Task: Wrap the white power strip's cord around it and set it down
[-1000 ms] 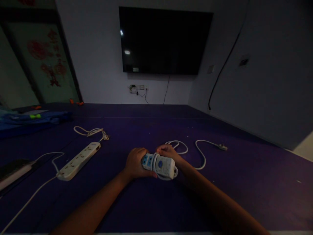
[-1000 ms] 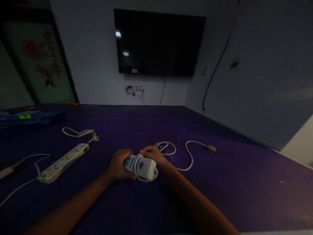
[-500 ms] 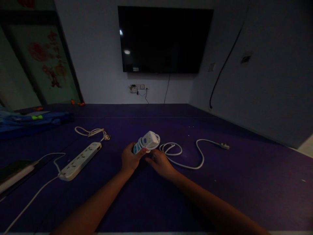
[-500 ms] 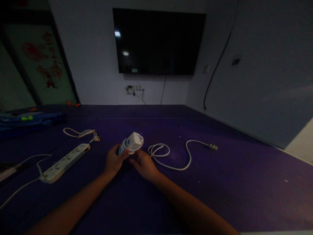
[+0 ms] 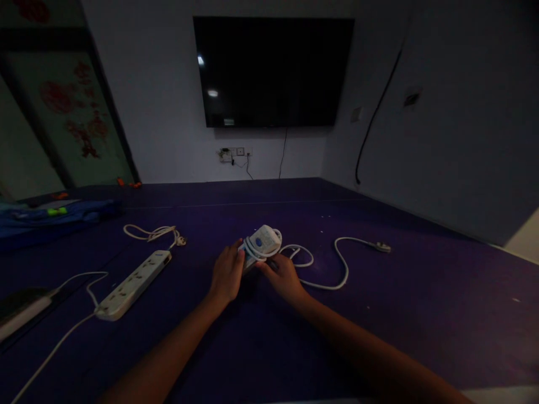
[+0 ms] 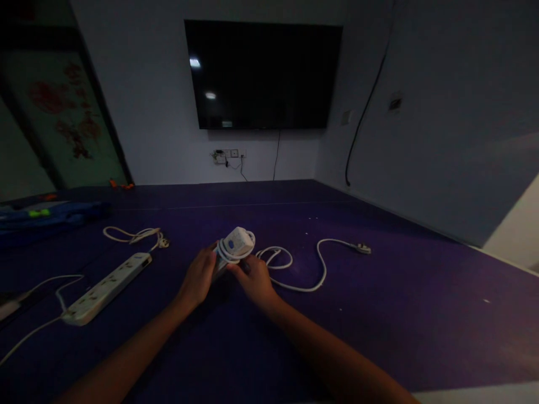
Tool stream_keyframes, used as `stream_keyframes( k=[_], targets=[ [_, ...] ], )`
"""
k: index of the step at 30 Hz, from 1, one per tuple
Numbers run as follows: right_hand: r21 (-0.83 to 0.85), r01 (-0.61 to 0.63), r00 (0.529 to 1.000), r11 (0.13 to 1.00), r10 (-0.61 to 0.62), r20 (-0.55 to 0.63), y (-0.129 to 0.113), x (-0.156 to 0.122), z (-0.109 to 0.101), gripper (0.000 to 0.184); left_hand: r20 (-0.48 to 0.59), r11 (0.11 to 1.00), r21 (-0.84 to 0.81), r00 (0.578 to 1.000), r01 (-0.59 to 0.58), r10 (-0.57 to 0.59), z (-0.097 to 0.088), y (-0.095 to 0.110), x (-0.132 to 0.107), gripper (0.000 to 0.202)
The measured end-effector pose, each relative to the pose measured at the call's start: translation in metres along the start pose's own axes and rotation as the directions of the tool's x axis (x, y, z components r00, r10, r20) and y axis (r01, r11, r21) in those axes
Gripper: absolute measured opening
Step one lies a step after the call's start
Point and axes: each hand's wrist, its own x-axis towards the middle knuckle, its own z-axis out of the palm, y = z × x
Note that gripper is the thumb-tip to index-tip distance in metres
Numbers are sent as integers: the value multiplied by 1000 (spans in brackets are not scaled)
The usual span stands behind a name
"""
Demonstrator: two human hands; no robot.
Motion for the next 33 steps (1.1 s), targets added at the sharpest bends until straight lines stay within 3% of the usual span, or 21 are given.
stream_keyframes(
  k=[2, 4, 6, 8, 10, 14, 18, 20, 25, 29, 33],
  targets=[
    [77, -1, 1000, 997, 0, 3, -2, 4, -4, 37, 66, 977, -200, 996, 72, -59, -3, 1, 3, 47],
    [130, -31, 999, 991, 32, -8, -4, 7, -8, 38, 209, 869, -426, 961, 254, -178, -3, 1, 5, 48],
    [185, -87, 995, 979, 96, -36, -6, 9, -11, 41, 397, 652, -602, 881, 461, -257, 2, 0, 3, 50],
    [261, -156, 982, 953, 177, -62, -7, 10, -12, 45, 535, 427, -682, 803, 594, -262, 9, -2, -1, 48],
    [329, -209, 967, 921, 245, -72, -5, 10, -12, 46, 592, 286, -703, 759, 651, -271, 18, -2, -6, 45],
    [384, -254, 946, 888, 311, -94, 0, 10, -11, 45, 649, 114, -708, 706, 697, -284, 25, 3, -13, 43],
    [386, -247, 950, 889, 301, -84, 2, 10, -11, 44, 814, -65, -581, 579, 811, -47, 16, 12, -17, 64],
    [376, -245, 956, 894, 288, -62, 1, 10, -11, 45, 847, -103, -521, 528, 847, 57, 12, 15, -17, 73],
    [271, -254, 965, 929, 263, 3, -3, 14, -12, 51, 822, -111, -560, 567, 821, 47, 10, 12, -13, 75],
    [63, -296, 955, 953, 294, 49, 3, 15, -13, 61, 782, -82, -620, 623, 781, 20, 14, 5, -10, 70],
    [-151, -239, 969, 959, 245, 22, 8, 14, -15, 63, 761, -35, -647, 642, 762, -88, 15, 1, -7, 65]
  ],
)
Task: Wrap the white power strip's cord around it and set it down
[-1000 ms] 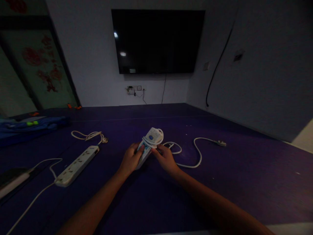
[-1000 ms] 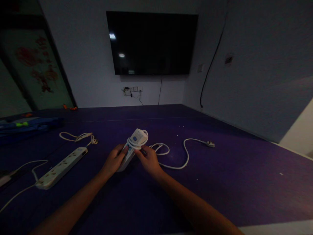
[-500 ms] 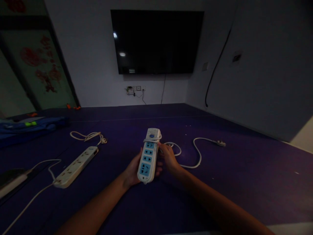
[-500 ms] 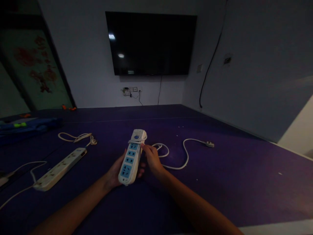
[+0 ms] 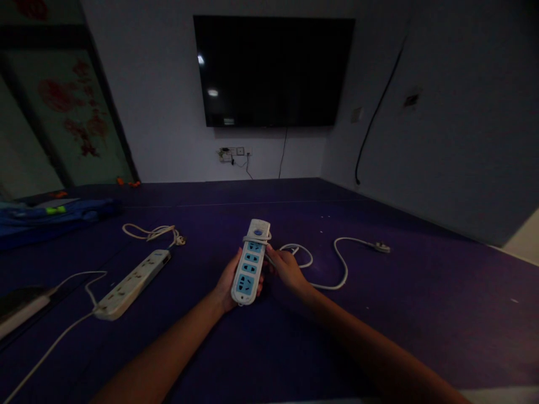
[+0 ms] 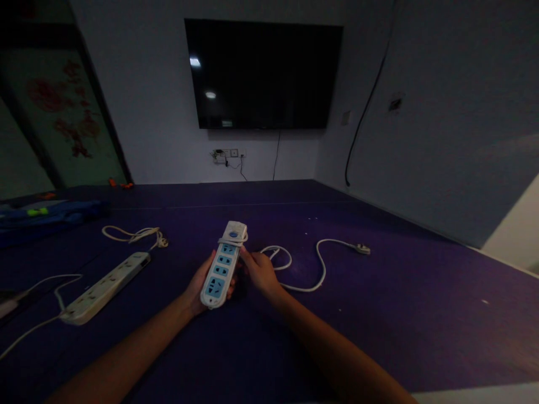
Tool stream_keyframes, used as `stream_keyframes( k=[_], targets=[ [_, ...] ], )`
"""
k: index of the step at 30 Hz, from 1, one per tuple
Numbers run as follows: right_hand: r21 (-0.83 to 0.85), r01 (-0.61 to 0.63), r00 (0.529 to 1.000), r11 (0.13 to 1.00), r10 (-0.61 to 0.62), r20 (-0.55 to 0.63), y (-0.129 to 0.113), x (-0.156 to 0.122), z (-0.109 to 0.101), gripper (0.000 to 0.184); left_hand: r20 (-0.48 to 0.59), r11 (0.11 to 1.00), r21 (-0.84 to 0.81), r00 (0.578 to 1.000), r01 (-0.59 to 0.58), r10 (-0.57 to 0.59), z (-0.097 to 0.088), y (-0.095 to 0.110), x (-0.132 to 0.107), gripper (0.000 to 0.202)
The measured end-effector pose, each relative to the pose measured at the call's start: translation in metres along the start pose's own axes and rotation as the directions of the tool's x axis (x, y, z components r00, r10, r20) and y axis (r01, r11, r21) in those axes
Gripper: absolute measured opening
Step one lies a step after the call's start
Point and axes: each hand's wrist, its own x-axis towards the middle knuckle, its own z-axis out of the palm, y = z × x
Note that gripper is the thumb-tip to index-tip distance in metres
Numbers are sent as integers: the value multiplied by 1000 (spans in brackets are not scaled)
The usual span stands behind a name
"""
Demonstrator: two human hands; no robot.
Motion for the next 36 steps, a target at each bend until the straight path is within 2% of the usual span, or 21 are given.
stream_keyframes(
  k=[5, 11, 14, 18, 21, 24, 28, 32, 36],
  targets=[
    [-248, 96, 989, 964, -121, -86, -4, -1, -7, 61, -139, 999, 33, 990, -31, 35, 2, 5, 2, 54],
    [-423, 209, 970, 881, -242, -25, -10, -6, -10, 54, -233, 988, 137, 967, -76, 107, 2, 3, 4, 51],
    [-518, 178, 971, 836, -234, -44, -14, -9, -10, 50, -290, 947, 279, 927, -158, 240, 1, -1, 4, 50],
    [-607, 118, 977, 786, -201, -70, -18, -11, -11, 50, -282, 832, 496, 861, -247, 423, -2, -2, 4, 53],
    [-649, 100, 982, 754, -182, -59, -21, -11, -11, 50, -249, 701, 663, 807, -261, 536, -5, 2, 5, 51],
    [-679, 101, 988, 727, -152, -16, -25, -12, -11, 52, -171, 531, 803, 751, -269, 638, -9, 6, 5, 47],
    [-709, 88, 995, 700, -94, 32, -30, -13, -11, 58, -63, 312, 920, 697, -236, 714, -9, 8, 4, 46],
    [-738, 74, 997, 670, -50, 54, -32, -13, -10, 62, 2, 64, 995, 641, -79, 767, -9, 9, 0, 45],
    [-749, 82, 996, 657, -40, 74, -31, -11, -9, 67, 118, -218, 971, 585, 102, 803, -12, 13, -3, 51]
  ],
)
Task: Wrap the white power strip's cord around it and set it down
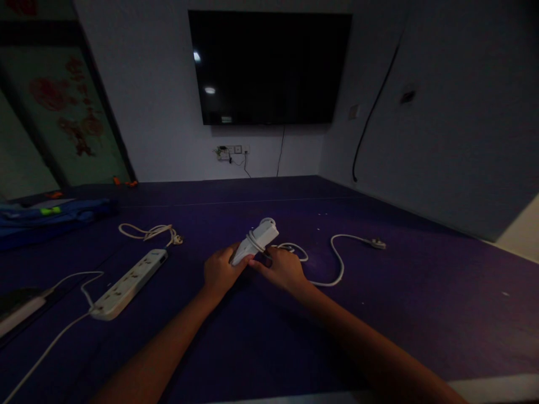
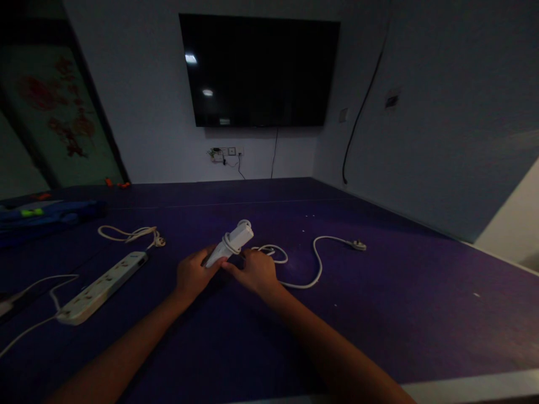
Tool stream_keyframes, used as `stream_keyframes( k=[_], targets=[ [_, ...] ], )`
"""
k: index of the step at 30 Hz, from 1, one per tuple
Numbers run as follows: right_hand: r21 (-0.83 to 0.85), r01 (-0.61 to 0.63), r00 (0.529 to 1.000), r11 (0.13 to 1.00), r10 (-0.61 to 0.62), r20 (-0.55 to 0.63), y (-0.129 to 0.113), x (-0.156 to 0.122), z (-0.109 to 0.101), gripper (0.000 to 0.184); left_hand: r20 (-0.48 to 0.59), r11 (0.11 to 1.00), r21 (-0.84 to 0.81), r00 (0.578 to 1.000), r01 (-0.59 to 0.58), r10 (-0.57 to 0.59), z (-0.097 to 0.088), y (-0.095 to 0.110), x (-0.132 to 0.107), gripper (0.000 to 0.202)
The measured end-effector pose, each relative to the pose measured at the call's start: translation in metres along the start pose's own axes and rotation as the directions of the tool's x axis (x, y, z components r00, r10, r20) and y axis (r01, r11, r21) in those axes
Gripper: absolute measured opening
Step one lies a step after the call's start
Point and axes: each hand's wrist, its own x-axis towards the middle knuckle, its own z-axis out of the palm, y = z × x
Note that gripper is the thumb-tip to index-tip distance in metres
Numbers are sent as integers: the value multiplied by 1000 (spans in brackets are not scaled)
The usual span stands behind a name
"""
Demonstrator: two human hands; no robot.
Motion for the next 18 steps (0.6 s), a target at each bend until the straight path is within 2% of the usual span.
stream_keyframes(
  k=[3, 6, 12, 18],
  targets=[
    [3, 61, 998, 998, -61, -24, 4, 3, 2, 68, -31, 987, 128, 995, -95, 100, 0, -4, 1, 54],
    [35, 133, 991, 990, -132, -30, 11, 6, 5, 62, -61, 981, 161, 991, -106, 117, 1, -7, 2, 53],
    [106, 112, 994, 988, -112, -9, 11, 6, 13, 56, -144, 980, 193, 987, -47, 76, 2, -9, 3, 53],
    [167, 108, 994, 980, -108, -8, 7, 3, 16, 51, -142, 953, 274, 975, -130, 173, 4, -7, 0, 65]
  ],
)
